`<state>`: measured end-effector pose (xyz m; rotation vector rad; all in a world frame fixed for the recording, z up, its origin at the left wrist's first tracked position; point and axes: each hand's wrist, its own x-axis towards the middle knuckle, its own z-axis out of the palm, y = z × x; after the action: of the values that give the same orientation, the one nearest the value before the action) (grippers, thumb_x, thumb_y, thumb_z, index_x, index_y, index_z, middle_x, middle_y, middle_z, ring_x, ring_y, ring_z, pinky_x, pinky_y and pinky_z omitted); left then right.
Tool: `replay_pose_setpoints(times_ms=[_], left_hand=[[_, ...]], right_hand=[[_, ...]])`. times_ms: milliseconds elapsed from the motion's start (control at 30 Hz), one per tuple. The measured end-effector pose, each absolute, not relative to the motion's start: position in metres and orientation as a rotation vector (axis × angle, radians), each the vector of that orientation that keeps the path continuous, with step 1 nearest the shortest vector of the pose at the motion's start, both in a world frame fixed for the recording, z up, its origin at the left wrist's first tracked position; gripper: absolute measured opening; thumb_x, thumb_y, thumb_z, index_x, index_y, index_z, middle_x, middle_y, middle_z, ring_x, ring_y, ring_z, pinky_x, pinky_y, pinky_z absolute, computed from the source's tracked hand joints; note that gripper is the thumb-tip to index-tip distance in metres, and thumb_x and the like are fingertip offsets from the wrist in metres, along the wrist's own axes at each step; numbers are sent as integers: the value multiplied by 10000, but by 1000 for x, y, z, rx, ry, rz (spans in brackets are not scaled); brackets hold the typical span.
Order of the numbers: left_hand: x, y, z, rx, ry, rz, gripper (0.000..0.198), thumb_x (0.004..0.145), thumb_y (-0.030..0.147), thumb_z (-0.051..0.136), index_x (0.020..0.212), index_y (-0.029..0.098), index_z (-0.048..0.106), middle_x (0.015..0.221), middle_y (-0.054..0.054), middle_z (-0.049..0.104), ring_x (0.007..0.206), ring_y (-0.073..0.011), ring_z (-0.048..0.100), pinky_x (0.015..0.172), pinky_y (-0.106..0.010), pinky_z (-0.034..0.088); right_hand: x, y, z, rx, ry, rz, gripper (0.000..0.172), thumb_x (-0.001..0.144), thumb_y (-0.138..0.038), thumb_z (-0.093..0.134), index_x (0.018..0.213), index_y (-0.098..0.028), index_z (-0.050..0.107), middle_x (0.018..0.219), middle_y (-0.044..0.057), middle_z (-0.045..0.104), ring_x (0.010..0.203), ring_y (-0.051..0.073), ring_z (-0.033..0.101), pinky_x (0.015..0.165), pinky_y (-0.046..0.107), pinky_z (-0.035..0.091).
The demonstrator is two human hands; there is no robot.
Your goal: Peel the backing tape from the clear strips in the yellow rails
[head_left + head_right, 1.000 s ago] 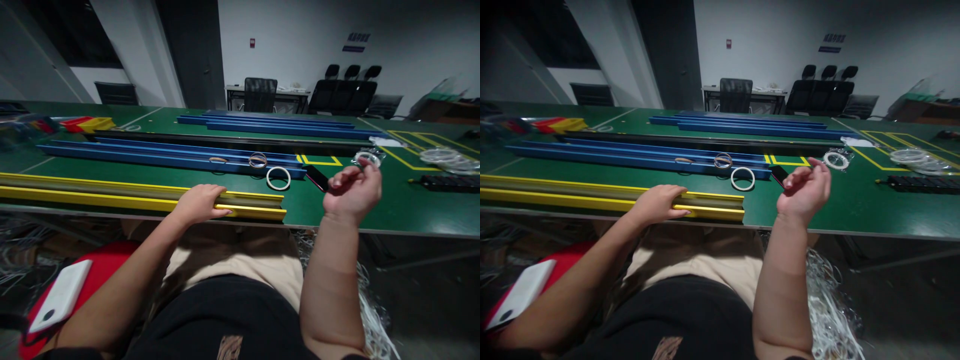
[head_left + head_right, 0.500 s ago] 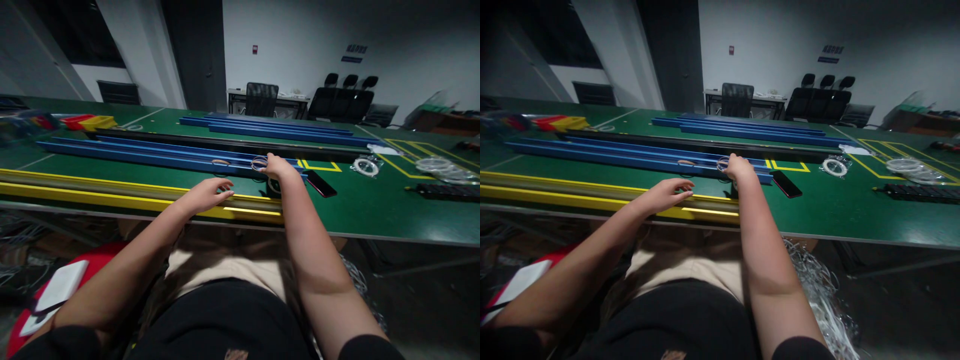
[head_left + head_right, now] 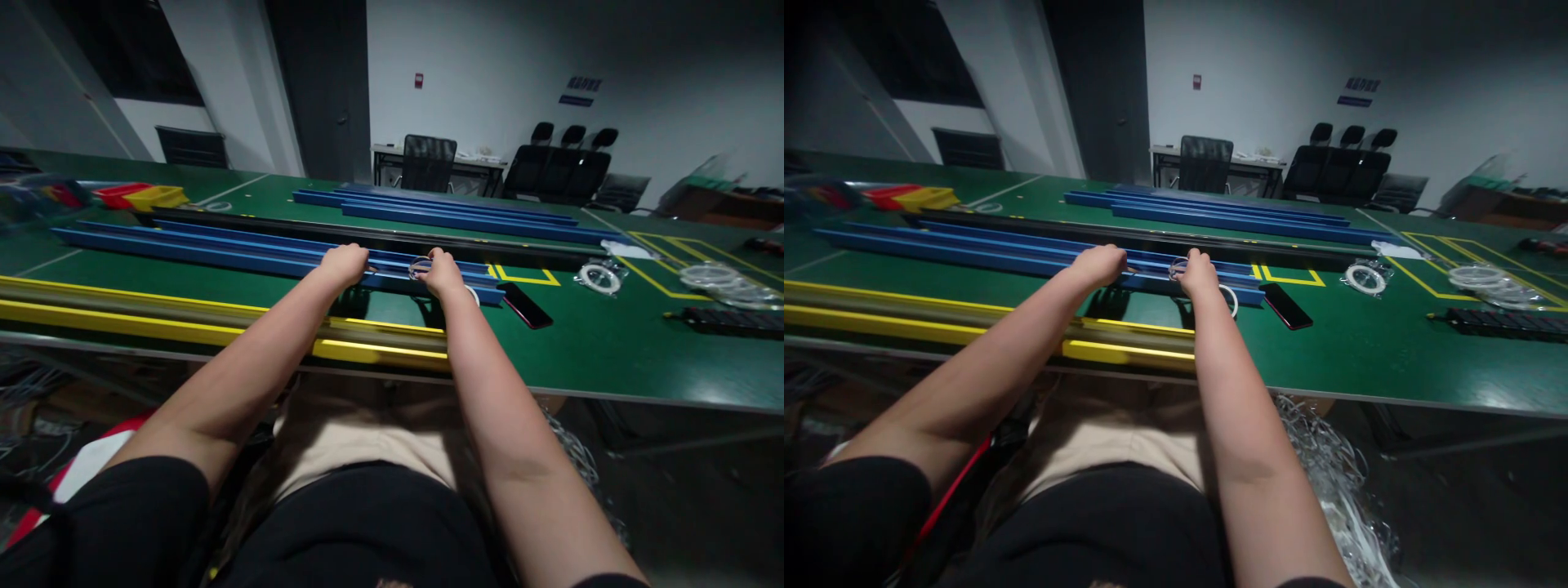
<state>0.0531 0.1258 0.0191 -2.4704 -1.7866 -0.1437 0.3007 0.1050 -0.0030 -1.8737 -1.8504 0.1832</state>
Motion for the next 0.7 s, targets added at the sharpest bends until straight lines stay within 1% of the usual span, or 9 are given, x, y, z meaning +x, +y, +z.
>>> replay_pose_setpoints(times_ms=[67, 133, 233, 300, 400, 500, 567, 633, 700], left_hand=[[50, 133, 11, -2522, -1779, -222, 328, 878, 424, 592, 1070, 186, 711, 1098, -151, 704, 1018, -287, 664, 903, -359, 487], [44, 140, 5, -2551, -1779, -287, 280, 875, 408, 601, 1040, 208, 705, 1052, -125, 718, 989, -269, 666, 880, -330, 485], [35, 150, -1, -2548, -1817, -429, 220, 890, 363, 596, 1021, 207, 680, 1021, -116, 713, 962, -257, 652, 847, -323, 481], [33, 154, -2, -2548, -1886, -729, 180, 865, 346, 643, 967, 199, 653, 976, -105, 699, 929, -246, 632, 837, -329, 477], [39, 154, -2, -2620, -1984, -1432, 191, 835, 356, 682, 887, 202, 582, 874, -49, 655, 820, -194, 602, 796, -324, 488], [51, 146, -2, -2919, -1833, -1957, 243, 814, 373, 689, 892, 205, 531, 872, -6, 617, 760, -147, 583, 754, -307, 495], [57, 140, -2, -3113, -1613, -2053, 296, 768, 386, 733, 883, 197, 537, 949, -11, 625, 814, -146, 592, 784, -310, 491], [60, 134, -2, -3240, -1444, -1983, 320, 734, 399, 771, 856, 183, 570, 1021, -28, 641, 909, -167, 604, 857, -327, 478], [61, 132, -2, -3354, -1325, -1847, 303, 737, 402, 778, 839, 174, 605, 1040, -38, 655, 987, -189, 607, 935, -345, 454]], right_hand=[[303, 111, -7, -1758, -1837, 156, 493, 768, -322, 772, 1204, -189, 583, 1194, 137, 589, 1084, 273, 602, 970, 398, 471], [303, 117, -10, -1622, -1805, 106, 418, 765, -243, 751, 1158, -205, 615, 1143, 105, 592, 1061, 260, 597, 982, 409, 470], [300, 121, -10, -1374, -1797, 48, 426, 736, -136, 713, 1147, -219, 640, 1145, 92, 576, 1103, 257, 572, 1021, 421, 457], [297, 120, -9, -1234, -1833, 32, 442, 724, -101, 689, 1147, -224, 656, 1187, 100, 559, 1150, 258, 552, 1053, 421, 442], [292, 117, -8, -1117, -1924, 28, 466, 710, -81, 670, 1149, -234, 672, 1263, 102, 527, 1195, 256, 536, 1071, 416, 436], [287, 115, -11, -1065, -2025, 66, 533, 685, -46, 632, 1171, -260, 669, 1313, 77, 508, 1193, 241, 542, 1034, 394, 470], [283, 115, -14, -1046, -2066, 108, 567, 675, -37, 613, 1183, -285, 666, 1334, 54, 508, 1173, 233, 552, 1015, 394, 483], [280, 117, -18, -1028, -2077, 148, 556, 677, -42, 608, 1169, -294, 676, 1355, 41, 512, 1142, 234, 564, 1015, 411, 478], [277, 119, -20, -1007, -2076, 172, 501, 696, -59, 607, 1136, -284, 689, 1374, 41, 510, 1105, 233, 577, 1012, 422, 473]])
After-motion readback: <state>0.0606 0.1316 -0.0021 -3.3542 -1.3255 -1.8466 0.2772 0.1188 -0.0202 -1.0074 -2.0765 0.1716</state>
